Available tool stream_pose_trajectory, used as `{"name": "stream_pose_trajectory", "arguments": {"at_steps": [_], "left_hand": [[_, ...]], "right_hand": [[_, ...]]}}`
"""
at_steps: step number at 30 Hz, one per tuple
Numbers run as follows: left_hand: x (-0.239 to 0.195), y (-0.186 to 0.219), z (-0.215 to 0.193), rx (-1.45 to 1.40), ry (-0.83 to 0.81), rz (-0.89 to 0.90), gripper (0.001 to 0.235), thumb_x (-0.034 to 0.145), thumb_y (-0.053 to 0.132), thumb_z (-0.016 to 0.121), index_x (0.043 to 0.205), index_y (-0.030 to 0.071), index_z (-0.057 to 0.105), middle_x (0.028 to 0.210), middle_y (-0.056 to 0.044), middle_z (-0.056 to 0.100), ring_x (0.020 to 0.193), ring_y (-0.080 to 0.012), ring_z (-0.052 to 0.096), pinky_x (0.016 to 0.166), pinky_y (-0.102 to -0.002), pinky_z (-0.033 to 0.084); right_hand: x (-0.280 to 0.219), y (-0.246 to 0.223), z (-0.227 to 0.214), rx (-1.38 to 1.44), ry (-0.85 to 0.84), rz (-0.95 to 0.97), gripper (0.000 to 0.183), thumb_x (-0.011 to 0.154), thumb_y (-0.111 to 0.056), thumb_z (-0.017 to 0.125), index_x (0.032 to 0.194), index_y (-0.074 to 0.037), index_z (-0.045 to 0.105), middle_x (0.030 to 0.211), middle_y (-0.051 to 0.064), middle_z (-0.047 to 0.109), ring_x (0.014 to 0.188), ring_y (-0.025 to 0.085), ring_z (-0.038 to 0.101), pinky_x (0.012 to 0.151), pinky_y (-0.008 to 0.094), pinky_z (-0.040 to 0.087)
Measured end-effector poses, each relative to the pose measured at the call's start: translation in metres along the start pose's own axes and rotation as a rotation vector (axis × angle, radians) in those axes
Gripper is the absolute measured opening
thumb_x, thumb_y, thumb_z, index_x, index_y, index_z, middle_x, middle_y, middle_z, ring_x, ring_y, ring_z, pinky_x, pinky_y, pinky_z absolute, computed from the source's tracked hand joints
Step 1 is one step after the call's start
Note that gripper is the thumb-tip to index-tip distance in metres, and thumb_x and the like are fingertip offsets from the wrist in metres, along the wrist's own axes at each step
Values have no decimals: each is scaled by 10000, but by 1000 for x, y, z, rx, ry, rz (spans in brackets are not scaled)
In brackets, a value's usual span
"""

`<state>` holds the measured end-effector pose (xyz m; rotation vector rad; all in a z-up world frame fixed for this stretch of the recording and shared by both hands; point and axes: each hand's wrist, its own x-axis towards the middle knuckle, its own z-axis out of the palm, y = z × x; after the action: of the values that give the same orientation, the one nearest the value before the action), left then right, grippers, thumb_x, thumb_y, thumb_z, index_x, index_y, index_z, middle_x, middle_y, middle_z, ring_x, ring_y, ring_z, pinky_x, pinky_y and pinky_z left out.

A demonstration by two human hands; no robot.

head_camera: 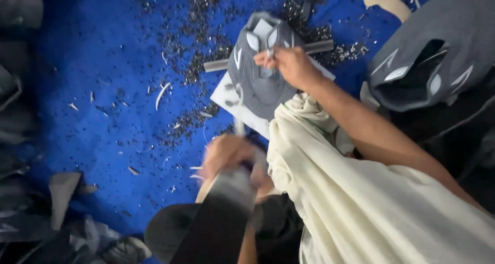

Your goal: Punching patterns into shoe upper components using a die and a heavy blade as a hammer.

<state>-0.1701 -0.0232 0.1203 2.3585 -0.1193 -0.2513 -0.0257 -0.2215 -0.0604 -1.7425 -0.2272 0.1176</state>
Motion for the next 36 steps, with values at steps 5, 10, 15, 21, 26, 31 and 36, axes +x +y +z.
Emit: {"name": "stream_pose_trajectory", "arguments": {"at_steps": [5,10,15,21,26,31,36], "left_hand": [[-5,-59,75,-213,227,-237,422,671,194,870,999,42,651,790,-42,694,725,-150,693,662,-312,559],[-15,10,-5,-377,363,-194,342,727,192,834,952,45,623,787,-36,698,692,-118,652,662,-269,558],[-1,23,-16,-582,574,149,398,733,239,829,1000,80,580,798,-25,648,671,-123,639,665,-278,545],[10,-42,63,-290,253,-213,439,714,253,833,1030,24,630,829,-103,732,743,-211,731,696,-339,576],[-3,7,-4,-250,432,-97,375,733,184,842,991,31,618,821,-54,700,698,-152,651,686,-294,556],[1,-1,-5,-367,586,167,502,720,258,811,1094,51,548,798,-32,673,626,-161,633,633,-305,511],[22,-50,67,-119,238,-156,492,672,282,856,1042,36,645,827,-115,712,749,-295,720,658,-385,570]], "right_hand": [[-10,30,-1,-508,68,-359,299,858,109,595,1123,47,717,1101,207,753,1048,295,726,917,387,582],[21,24,-7,545,126,193,86,1101,-10,521,1045,12,582,1070,160,753,980,237,735,876,346,620],[18,26,-2,378,40,174,79,1048,-4,547,1073,22,617,1162,149,738,1069,237,757,917,332,639],[4,5,7,-193,29,-297,213,1071,-27,546,1229,47,668,1230,168,723,1027,242,750,879,343,623],[39,8,-13,595,199,249,142,1077,-137,533,992,-52,609,1065,104,767,968,178,783,876,317,662],[29,22,0,345,184,97,145,1059,-120,568,965,-14,601,1077,120,757,1017,200,770,868,308,626],[19,11,7,-148,205,-239,244,1039,-142,575,1167,46,665,1123,156,750,1048,237,745,889,324,627]]}}
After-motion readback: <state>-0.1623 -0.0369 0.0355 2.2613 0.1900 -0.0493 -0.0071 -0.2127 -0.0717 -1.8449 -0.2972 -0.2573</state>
